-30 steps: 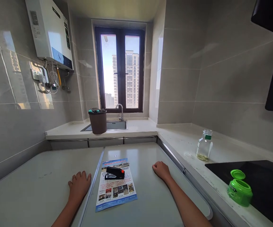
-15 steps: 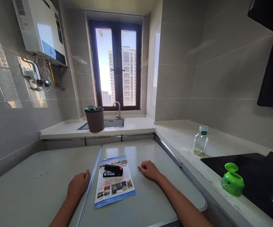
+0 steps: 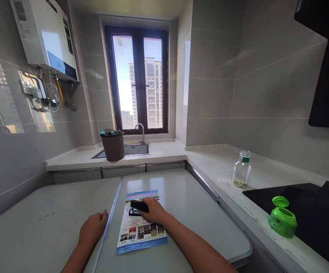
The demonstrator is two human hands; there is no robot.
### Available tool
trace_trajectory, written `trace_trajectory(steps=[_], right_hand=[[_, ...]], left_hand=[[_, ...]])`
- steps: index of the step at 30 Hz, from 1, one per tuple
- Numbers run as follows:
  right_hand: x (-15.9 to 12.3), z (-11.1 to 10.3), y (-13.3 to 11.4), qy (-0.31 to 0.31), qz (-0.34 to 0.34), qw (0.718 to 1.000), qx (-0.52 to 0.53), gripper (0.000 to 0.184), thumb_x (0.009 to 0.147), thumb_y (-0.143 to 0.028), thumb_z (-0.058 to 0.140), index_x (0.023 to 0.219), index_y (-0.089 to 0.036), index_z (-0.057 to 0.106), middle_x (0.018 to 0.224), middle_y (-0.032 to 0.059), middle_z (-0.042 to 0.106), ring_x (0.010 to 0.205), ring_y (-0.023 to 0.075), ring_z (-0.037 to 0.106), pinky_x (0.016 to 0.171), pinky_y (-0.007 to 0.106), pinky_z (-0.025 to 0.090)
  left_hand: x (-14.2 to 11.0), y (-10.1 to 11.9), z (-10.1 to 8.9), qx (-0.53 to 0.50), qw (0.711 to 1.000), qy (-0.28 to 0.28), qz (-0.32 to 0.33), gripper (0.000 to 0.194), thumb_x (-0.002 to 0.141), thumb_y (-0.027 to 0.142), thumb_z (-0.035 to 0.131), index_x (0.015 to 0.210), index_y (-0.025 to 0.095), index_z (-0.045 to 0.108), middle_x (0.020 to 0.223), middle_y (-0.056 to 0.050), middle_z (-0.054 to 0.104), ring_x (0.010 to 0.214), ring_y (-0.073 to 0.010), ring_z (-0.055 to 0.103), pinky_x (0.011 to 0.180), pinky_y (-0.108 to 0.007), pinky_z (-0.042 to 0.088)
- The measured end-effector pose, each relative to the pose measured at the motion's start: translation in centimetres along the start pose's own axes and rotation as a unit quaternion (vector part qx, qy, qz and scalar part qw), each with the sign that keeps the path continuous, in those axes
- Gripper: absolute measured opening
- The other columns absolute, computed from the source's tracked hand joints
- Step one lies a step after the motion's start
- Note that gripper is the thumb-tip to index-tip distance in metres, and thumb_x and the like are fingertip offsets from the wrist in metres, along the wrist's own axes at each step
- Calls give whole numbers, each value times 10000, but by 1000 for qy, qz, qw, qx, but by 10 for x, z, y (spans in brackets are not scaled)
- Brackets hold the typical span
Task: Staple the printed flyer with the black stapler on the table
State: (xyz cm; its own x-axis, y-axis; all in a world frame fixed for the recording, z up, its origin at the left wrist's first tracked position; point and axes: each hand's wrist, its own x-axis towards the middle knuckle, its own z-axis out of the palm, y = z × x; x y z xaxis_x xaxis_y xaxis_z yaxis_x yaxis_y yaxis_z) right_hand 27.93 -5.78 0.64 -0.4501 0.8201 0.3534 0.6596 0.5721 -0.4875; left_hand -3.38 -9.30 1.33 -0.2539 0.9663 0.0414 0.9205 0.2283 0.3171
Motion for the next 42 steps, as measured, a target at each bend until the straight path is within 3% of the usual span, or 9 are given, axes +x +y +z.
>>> trace_trajectory(steps=[6,11,15,19,24,28,32,39,42], right_hand=[[-40,-35,35,11,29,999,16,247,805,-263,724,1041,-217,672,1112,59,706,1039,249,645,868,302,450],[-52,-40,43,50,24,998,18,275,795,-266,744,1056,-208,679,1108,76,704,1058,260,637,926,327,456],[-51,-36,42,53,39,997,42,364,794,-267,759,1148,-218,692,1157,76,716,1100,266,644,963,336,455],[-50,-37,45,72,55,993,80,378,799,-265,761,1171,-234,704,1155,64,732,1084,268,660,965,353,459],[-47,-41,54,126,74,979,143,416,800,-239,749,1213,-256,708,1185,48,741,1110,269,663,992,382,469],[-44,-40,61,117,44,982,140,441,766,-194,758,1202,-254,724,1237,55,728,1175,282,646,1052,412,449],[-42,-37,62,95,43,986,129,406,765,-180,743,1165,-252,736,1196,55,739,1126,280,662,1015,411,468],[-42,-36,66,92,11,986,138,395,763,-217,774,1154,-253,732,1172,48,738,1094,259,659,997,387,469],[-41,-44,66,136,15,980,142,327,794,-295,783,1115,-250,738,1106,45,731,1020,228,654,909,332,483]], left_hand=[[3,2,6,32,999,-15,20,623,1003,525,248,812,179,730,980,-175,766,902,-335,722,720,-400,490],[6,42,4,92,995,-10,46,411,975,335,388,899,157,750,1024,-199,759,934,-335,723,751,-390,484],[8,97,13,-29,984,21,177,362,979,319,405,837,187,711,972,-151,755,929,-290,701,787,-348,475],[6,126,44,-242,933,21,266,283,964,255,402,951,197,680,1034,-103,742,981,-252,676,874,-342,494],[-1,118,67,-211,917,7,339,208,916,180,465,935,191,672,1011,-119,711,995,-269,640,928,-397,472],[-7,115,62,-204,909,-2,362,201,870,151,502,972,190,670,1106,-131,693,1071,-284,617,972,-427,461],[-11,116,58,-221,906,1,361,357,749,81,530,1065,187,659,1148,-123,674,1123,-292,601,1027,-450,445],[-10,118,63,-212,900,-18,379,194,837,255,626,1010,200,695,1122,-117,681,1071,-291,621,984,-428,466],[-9,119,63,-206,904,-22,374,166,839,260,632,977,206,707,1131,-114,681,1080,-285,625,977,-409,466]])
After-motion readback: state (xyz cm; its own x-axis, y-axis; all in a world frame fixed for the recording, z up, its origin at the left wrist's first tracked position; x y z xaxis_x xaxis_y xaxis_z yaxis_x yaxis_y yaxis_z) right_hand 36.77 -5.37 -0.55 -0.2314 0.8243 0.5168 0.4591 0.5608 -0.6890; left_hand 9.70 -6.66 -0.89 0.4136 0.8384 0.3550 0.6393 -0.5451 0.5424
